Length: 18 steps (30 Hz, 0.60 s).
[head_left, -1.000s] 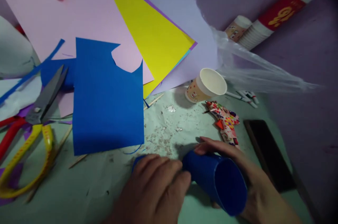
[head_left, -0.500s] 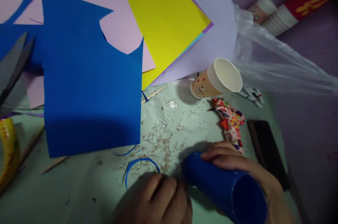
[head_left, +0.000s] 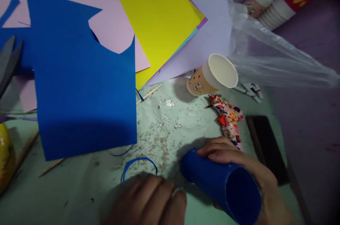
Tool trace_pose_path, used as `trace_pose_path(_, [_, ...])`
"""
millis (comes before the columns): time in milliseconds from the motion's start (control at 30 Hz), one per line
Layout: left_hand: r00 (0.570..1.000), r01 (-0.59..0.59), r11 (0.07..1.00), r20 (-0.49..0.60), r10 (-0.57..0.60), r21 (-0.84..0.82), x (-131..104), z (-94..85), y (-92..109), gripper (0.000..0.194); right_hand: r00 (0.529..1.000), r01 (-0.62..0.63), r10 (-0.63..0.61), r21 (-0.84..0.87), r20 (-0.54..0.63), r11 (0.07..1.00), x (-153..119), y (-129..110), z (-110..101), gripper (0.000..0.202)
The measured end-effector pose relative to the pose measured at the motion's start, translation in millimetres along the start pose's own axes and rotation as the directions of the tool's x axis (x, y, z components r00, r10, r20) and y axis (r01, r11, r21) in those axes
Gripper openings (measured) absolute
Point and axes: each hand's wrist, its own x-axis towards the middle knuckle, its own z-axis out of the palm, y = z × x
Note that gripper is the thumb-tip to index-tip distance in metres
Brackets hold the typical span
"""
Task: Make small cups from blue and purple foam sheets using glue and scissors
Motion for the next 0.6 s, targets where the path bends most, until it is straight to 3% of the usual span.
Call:
trace_pose_path(100, [0.962, 0.262, 0.965, -0.084, -0.261, 0.007, 11, -3.2, -5, 0.014, 1.000, 0.012, -0.013, 0.008, 0.025, 1.000, 0, 1, 0, 0.050])
trace_pose_path(300, [0.865, 0.502, 0.865, -0.006, -0.502, 0.021, 32, 6.9, -7, 0.017, 0.996, 0.061, -0.061, -0.005, 0.070, 0.998, 0, 5, -1, 0.061])
trace_pose_path(400, [0.841, 0.540, 0.841, 0.002, -0.541, 0.040, 34, 11.6, -2, 0.021, 0.993, 0.072, -0.074, 0.029, 0.093, 0.997, -1, 6, -1, 0.063])
trace_pose_path(600, [0.847, 0.531, 0.846, 0.009, -0.532, 0.049, 36, 12.7, -1, 0.021, 0.993, 0.085, -0.086, 0.018, 0.075, 0.996, 3, 6, -1, 0.057])
